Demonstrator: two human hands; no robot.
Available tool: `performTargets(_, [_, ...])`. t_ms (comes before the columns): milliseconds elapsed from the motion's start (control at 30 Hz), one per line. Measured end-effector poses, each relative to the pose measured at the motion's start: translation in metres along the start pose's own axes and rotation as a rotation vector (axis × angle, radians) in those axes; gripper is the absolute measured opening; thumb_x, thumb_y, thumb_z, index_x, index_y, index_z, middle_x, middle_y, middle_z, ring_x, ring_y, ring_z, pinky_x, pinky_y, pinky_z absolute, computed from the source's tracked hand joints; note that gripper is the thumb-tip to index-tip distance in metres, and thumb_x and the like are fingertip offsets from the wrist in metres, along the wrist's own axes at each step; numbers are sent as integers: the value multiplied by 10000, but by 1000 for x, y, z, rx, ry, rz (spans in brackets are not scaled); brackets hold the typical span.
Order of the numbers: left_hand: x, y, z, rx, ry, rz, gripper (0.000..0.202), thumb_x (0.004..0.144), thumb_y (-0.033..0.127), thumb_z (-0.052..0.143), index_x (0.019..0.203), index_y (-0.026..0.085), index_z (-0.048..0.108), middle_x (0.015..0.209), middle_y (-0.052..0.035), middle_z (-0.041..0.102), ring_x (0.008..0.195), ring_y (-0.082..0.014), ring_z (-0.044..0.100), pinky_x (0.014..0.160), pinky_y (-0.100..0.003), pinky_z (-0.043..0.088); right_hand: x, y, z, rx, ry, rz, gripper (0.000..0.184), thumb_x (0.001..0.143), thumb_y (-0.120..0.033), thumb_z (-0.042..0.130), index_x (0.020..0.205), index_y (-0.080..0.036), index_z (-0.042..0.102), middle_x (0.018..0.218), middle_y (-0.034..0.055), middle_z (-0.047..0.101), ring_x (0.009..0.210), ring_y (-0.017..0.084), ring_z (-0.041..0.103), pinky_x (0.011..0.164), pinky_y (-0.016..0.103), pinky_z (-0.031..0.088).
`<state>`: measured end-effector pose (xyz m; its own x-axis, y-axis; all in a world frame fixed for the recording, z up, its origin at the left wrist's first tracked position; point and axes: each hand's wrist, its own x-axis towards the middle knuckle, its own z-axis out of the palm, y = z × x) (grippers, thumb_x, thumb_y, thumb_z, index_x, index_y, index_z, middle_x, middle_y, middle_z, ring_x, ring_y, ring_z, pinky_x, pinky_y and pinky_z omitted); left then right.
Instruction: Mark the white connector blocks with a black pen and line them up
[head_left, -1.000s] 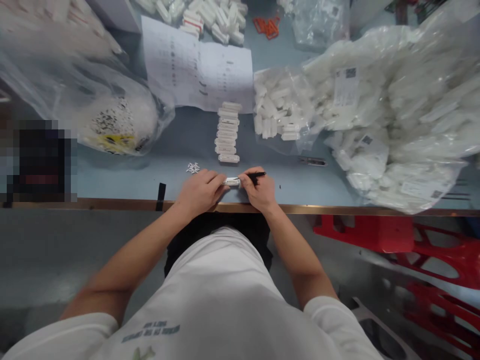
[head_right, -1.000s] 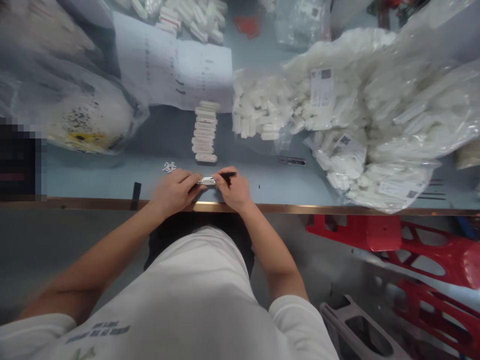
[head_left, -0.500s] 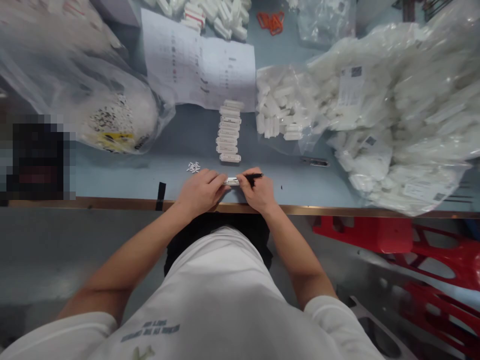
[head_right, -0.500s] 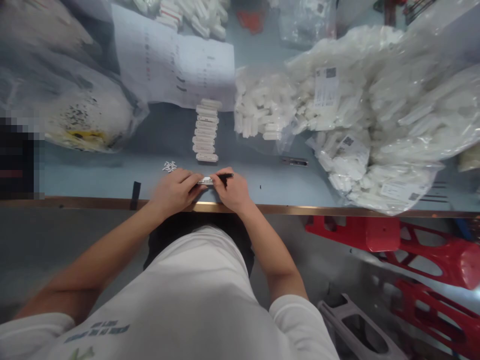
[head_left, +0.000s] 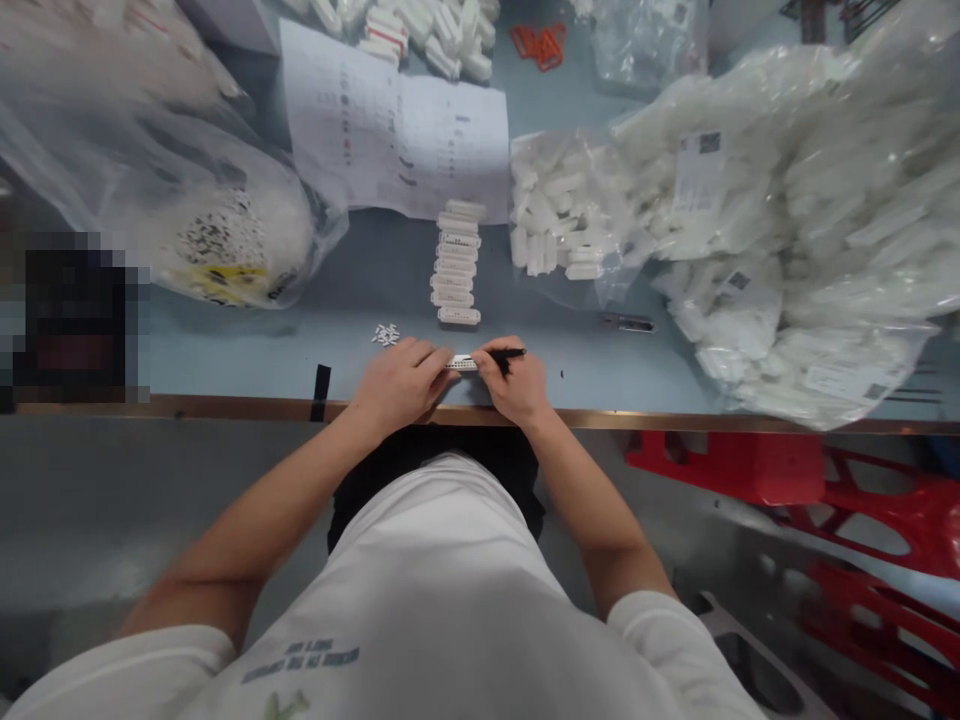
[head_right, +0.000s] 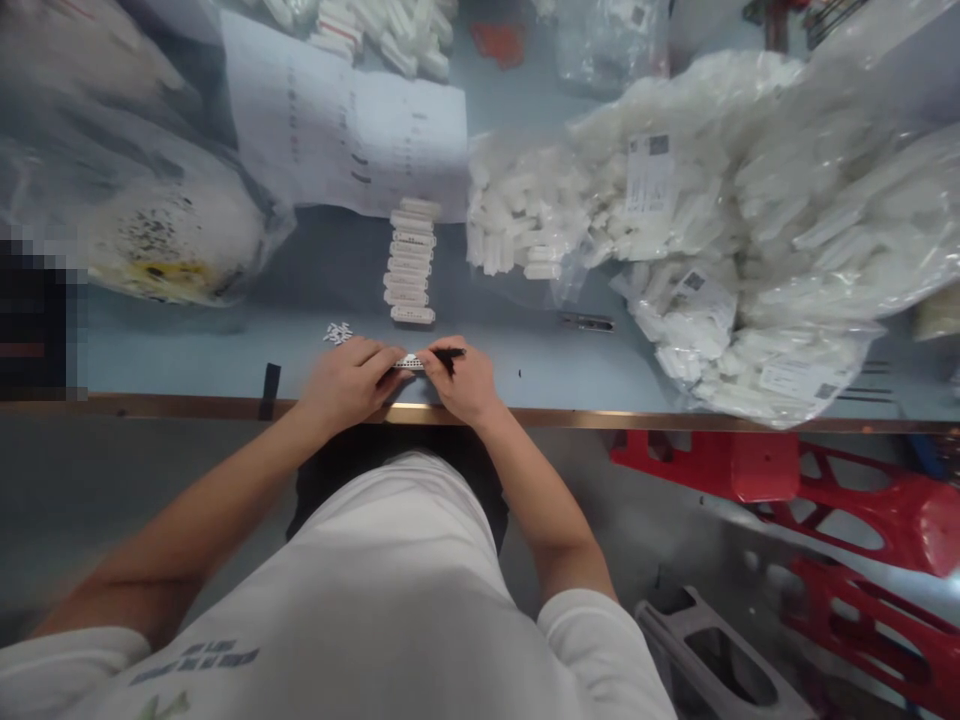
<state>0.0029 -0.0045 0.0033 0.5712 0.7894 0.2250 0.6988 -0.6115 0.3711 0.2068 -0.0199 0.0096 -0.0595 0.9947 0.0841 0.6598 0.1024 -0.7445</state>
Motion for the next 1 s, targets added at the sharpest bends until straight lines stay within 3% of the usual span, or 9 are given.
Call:
performTargets(300, [-1, -3, 1, 54, 5, 50, 275, 978, 396, 464, 986, 190, 647, 828, -74, 636, 748, -210, 548, 673, -342, 404, 2, 1, 4, -41, -16, -26, 391, 965, -555, 430, 882, -241, 648, 861, 55, 711, 785, 189, 674, 729, 304, 517])
performTargets(567, [-1, -3, 0, 56, -1, 53, 271, 976, 390, 466, 976, 192, 651, 841, -79, 636, 758, -214, 551, 668, -338, 399, 3, 1, 8, -143, -69, -168, 423, 993, -517, 379, 848, -235, 659, 814, 68, 702, 772, 199, 654, 737, 320, 495])
performTargets(1000, [-1, -3, 1, 98, 37, 74, 284, 980, 395, 462, 987, 182, 649, 817, -71, 634, 734, -204, 546, 660, -332, 401, 1, 2, 5, -37, -27, -34, 478, 967, -608, 381, 927, -225, 665, 888, 60, 705, 820, 180, 664, 772, 288, 507])
